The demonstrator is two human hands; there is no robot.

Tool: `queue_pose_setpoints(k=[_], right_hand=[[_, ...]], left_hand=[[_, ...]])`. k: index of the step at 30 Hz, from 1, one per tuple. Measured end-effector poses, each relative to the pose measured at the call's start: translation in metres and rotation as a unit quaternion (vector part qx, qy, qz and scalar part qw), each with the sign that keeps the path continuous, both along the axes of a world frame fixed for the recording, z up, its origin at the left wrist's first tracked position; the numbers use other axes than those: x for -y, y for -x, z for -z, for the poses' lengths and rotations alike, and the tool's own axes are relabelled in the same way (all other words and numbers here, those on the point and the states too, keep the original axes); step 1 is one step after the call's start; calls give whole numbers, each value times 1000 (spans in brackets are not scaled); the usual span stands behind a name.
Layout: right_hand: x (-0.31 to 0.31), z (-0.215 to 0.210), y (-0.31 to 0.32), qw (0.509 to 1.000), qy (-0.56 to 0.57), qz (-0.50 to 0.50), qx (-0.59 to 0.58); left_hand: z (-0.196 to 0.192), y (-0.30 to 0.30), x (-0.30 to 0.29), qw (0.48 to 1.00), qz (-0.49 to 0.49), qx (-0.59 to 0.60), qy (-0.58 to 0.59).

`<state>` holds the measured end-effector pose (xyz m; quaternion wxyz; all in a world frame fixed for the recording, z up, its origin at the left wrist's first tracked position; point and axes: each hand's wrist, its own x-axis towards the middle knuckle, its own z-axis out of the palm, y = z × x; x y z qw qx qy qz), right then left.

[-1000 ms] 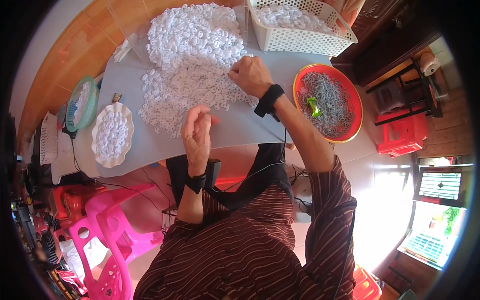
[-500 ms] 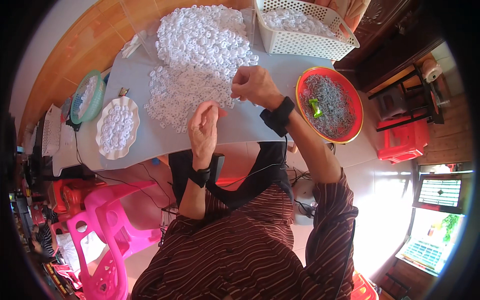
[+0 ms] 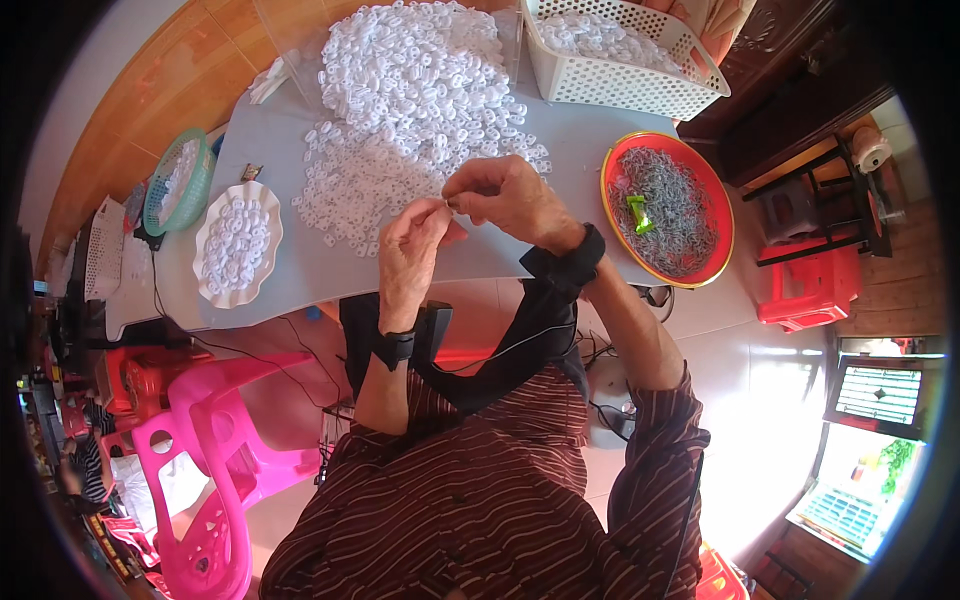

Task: Assembling small white plastic components by inserting metal pins.

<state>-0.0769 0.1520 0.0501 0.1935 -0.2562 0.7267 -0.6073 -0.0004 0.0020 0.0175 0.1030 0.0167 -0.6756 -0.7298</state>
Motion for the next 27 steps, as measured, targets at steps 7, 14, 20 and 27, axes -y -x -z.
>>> queue_pose_setpoints(k=[7,14,20,27], right_hand=[[5,11,-17,988,119,65,79],[8,11,-25,992,59,111,-2],[-2,-3,-24,992,-61,93,-57],[-2,3,-23,995,5,94,-38]], left_hand=[[12,-1,-12,994,-68,-37,-78],[10,-3,-13,995,-38,-41,-80],[9,2,-6,998,30,-4,-56],[5,1,-9,991,30,15,-129]])
